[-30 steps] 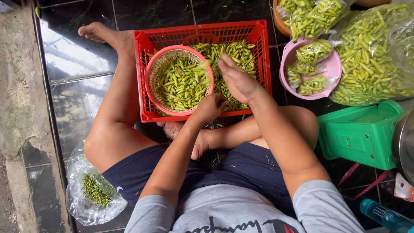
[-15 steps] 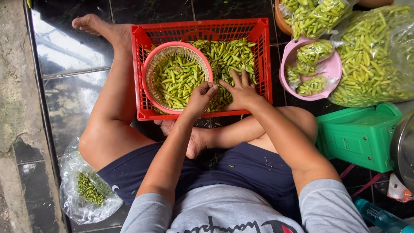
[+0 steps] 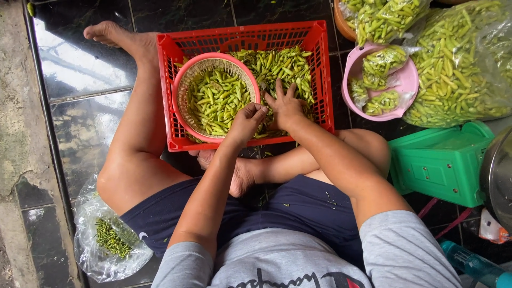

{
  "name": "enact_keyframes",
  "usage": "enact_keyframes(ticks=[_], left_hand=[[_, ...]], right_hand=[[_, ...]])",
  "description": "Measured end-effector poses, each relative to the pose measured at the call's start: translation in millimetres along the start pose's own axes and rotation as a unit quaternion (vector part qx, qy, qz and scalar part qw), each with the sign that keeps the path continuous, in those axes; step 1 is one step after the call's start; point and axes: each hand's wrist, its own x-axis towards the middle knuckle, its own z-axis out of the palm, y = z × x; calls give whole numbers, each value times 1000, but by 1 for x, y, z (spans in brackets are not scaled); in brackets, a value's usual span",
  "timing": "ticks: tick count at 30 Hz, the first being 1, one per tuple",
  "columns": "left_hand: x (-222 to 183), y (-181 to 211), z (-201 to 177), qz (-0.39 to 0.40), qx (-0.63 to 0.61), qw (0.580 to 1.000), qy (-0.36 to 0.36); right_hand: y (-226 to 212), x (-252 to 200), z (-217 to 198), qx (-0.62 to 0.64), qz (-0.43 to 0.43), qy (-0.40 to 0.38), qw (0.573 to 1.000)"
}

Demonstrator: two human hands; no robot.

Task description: A person sits on a tiled floor, manually removing the stems from green chilies and sorting them into a red crate and a pink basket.

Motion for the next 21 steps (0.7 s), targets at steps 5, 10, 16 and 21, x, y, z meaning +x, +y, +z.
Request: enact_keyframes(ticks=[5,10,16,21], left_hand=[[-4,2,1,-7,-29,999,19],[2,-4,-1,-12,-50,998,22],[5,-6,1,-34,-69,997,22],[9,-14,-2,-52,-89,995,17]], right_hand=[[17,19,17,4,-39,102,994],[34,23,26,56,-53,143,987],[50,-26,-21,238,-79,1,968],[52,-51,-45,406,-88,-98,904]])
